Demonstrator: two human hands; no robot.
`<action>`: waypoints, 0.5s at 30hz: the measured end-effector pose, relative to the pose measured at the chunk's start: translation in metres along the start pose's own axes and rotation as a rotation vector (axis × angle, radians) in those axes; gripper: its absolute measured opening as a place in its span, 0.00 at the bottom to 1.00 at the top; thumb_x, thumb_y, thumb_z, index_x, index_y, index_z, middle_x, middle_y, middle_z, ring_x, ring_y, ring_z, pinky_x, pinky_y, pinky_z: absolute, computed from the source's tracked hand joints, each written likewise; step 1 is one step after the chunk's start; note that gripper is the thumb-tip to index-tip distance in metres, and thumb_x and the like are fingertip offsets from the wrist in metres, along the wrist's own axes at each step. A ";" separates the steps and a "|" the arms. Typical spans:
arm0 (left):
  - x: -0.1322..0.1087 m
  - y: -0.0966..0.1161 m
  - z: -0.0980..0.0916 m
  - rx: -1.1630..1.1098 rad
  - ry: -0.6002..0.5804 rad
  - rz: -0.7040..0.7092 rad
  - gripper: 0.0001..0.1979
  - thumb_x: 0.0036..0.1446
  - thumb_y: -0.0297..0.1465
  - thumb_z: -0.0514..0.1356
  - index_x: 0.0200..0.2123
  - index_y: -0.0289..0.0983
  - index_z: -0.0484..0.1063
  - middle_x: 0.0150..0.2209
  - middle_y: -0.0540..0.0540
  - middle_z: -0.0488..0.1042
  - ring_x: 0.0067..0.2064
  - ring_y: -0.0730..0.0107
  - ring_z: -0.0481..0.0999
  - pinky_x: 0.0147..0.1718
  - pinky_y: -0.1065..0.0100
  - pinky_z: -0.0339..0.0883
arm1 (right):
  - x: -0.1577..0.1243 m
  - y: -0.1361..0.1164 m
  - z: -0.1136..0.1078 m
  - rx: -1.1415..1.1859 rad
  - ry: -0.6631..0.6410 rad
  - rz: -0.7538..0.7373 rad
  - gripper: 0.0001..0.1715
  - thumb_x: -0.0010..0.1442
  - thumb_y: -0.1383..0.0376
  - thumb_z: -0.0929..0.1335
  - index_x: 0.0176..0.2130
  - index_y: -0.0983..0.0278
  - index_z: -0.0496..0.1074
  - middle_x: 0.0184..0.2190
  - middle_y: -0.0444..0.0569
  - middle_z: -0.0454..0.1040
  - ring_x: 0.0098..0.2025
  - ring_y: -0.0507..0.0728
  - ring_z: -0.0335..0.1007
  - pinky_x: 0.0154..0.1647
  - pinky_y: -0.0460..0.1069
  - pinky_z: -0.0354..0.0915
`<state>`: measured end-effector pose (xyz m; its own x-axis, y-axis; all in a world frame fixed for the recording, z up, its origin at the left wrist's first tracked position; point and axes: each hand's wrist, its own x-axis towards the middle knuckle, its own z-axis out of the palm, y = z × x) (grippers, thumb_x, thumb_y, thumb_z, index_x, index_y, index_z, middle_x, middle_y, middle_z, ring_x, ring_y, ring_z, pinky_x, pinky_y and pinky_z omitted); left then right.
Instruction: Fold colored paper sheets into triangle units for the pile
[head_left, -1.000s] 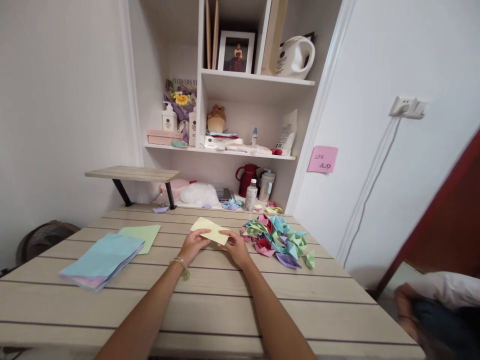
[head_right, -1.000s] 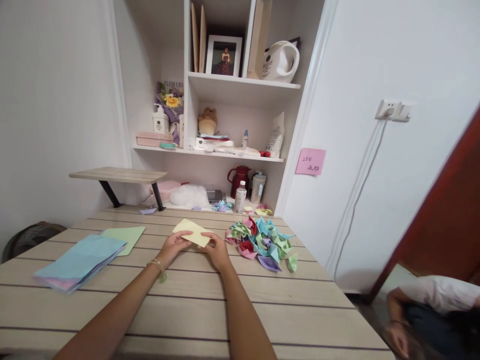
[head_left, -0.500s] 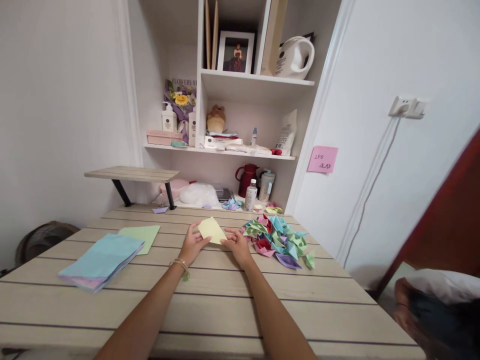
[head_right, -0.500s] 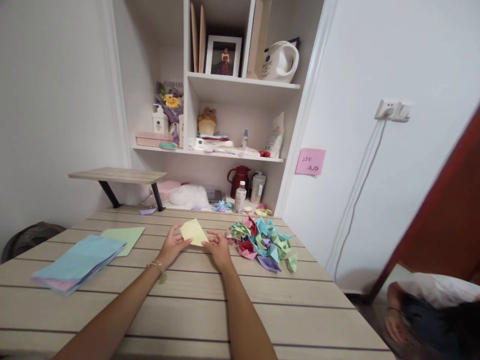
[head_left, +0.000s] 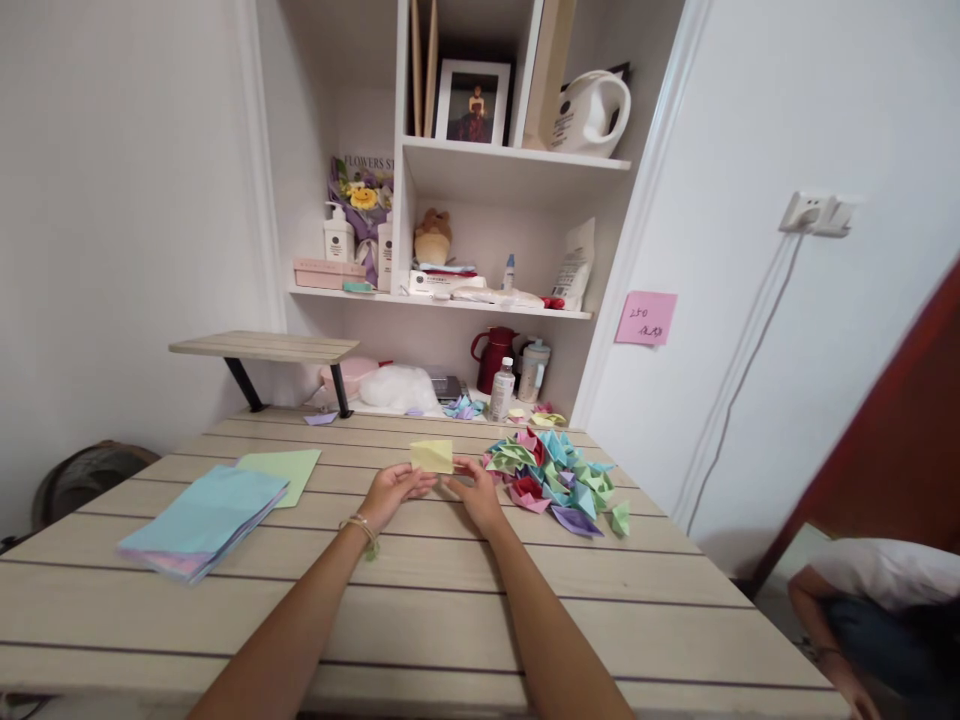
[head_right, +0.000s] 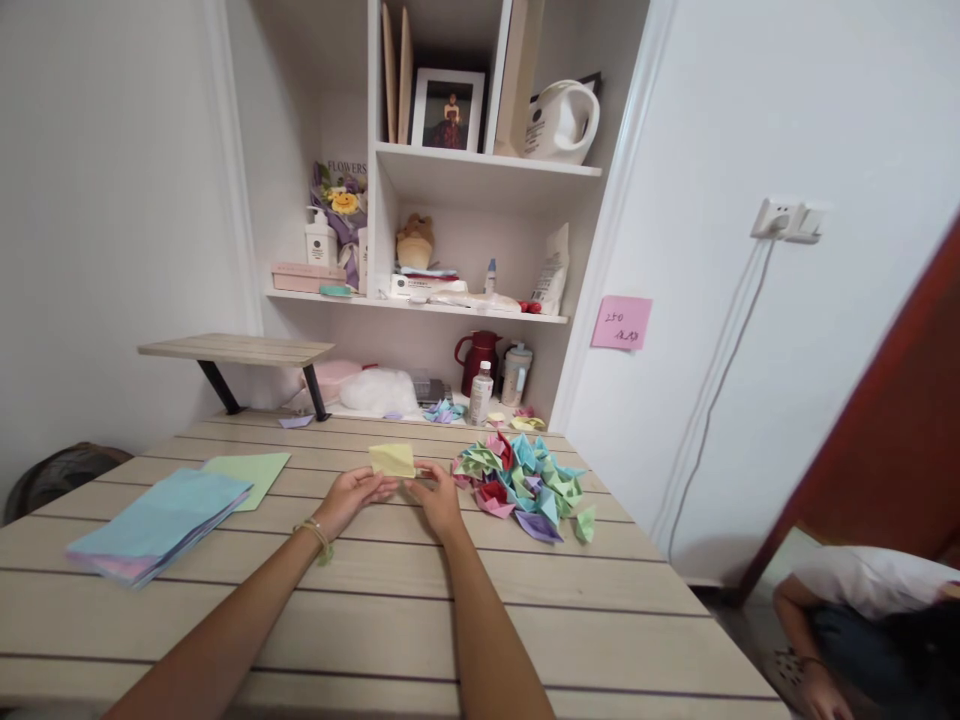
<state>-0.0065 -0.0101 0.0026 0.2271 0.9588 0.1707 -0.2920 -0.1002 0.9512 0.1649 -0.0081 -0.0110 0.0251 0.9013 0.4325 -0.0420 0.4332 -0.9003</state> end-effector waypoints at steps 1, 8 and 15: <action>0.000 0.000 0.000 -0.002 0.008 0.023 0.16 0.40 0.34 0.65 0.33 0.30 0.72 0.36 0.37 0.76 0.39 0.62 0.75 0.42 0.63 0.67 | 0.000 -0.002 -0.001 -0.039 0.017 -0.024 0.22 0.40 0.64 0.72 0.39 0.62 0.71 0.40 0.51 0.70 0.44 0.59 0.64 0.42 0.53 0.62; 0.004 -0.001 -0.003 0.032 0.081 0.114 0.27 0.34 0.32 0.67 0.42 0.30 0.71 0.42 0.37 0.74 0.47 0.56 0.70 0.49 0.57 0.60 | -0.005 -0.009 0.002 -0.006 -0.159 -0.022 0.32 0.37 0.66 0.73 0.46 0.60 0.68 0.47 0.51 0.66 0.45 0.59 0.63 0.41 0.51 0.63; 0.004 -0.002 -0.004 0.066 0.109 0.107 0.28 0.31 0.30 0.68 0.41 0.30 0.72 0.40 0.37 0.75 0.44 0.57 0.72 0.47 0.58 0.62 | -0.003 -0.009 0.005 0.059 -0.155 0.033 0.16 0.42 0.60 0.71 0.32 0.65 0.75 0.32 0.49 0.75 0.35 0.56 0.68 0.37 0.50 0.62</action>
<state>-0.0090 -0.0052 0.0004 0.0945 0.9646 0.2462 -0.2469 -0.2169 0.9444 0.1601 -0.0151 -0.0036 -0.1318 0.9028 0.4093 -0.0992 0.3988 -0.9117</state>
